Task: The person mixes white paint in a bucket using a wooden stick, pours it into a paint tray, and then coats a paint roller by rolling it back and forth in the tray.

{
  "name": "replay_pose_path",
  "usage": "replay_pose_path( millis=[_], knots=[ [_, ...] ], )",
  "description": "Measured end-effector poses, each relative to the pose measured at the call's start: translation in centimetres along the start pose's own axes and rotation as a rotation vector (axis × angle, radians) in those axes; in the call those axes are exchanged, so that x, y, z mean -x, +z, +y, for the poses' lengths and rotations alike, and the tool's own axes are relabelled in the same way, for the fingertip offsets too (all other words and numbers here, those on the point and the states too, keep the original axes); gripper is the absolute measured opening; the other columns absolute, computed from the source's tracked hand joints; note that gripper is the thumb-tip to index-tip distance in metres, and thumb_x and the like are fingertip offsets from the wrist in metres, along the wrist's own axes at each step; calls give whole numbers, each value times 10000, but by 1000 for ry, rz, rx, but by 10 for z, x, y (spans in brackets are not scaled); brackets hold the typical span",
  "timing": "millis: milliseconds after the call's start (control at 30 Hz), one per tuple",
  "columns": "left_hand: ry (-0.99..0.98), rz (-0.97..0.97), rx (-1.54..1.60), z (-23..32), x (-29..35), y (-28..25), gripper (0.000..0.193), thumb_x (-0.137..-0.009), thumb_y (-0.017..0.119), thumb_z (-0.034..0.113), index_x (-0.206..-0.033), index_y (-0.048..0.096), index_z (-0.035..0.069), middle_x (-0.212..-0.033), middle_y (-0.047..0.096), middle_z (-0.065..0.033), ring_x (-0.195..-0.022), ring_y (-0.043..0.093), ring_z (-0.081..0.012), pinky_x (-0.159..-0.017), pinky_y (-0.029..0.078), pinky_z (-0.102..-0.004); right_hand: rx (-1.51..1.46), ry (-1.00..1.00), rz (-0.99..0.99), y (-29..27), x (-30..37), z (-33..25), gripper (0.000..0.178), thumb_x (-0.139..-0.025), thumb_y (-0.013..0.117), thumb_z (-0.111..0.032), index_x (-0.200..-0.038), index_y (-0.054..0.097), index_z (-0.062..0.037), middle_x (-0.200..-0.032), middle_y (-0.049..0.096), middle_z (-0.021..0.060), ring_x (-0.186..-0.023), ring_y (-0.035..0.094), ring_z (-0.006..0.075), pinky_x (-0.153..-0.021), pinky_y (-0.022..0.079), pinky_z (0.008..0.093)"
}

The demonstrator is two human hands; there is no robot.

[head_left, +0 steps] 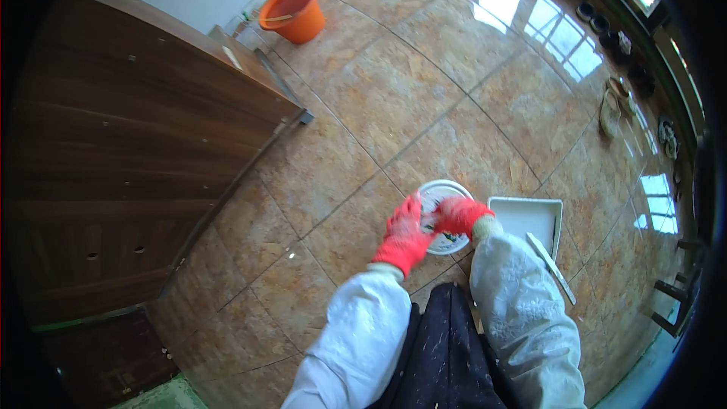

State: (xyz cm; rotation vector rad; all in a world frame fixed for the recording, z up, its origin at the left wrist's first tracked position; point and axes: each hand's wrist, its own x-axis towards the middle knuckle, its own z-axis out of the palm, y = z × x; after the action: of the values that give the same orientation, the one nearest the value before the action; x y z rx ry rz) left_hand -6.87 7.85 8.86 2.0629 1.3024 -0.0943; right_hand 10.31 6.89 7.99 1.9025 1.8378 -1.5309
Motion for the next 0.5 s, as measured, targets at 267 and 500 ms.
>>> replay_pose_path(
  millis=[267, 500],
  knots=[
    [-511, -132, 678, -8, 212, -157, 882, -800, 676, 474, -1415, 305, -39, -1389, 418, -264, -1322, 386, -322, -1077, 323, -378, 163, 263, -145, 16, 36, -27, 347, -777, 570, -311, -979, 707, -64, -978, 686, 172, -903, 662, 335, -781, 524, 432],
    [-943, 188, 389, -143, 358, -315, 717, -767, 711, 460, -1275, 495, 3, -928, 646, -94, -879, 616, -177, -816, 486, -304, -369, 302, 134, -130, 156, -85, 410, -758, 653, -420, -836, 704, -21, -757, 680, 127, -731, 654, 253, -676, 499, 380]
  ],
)
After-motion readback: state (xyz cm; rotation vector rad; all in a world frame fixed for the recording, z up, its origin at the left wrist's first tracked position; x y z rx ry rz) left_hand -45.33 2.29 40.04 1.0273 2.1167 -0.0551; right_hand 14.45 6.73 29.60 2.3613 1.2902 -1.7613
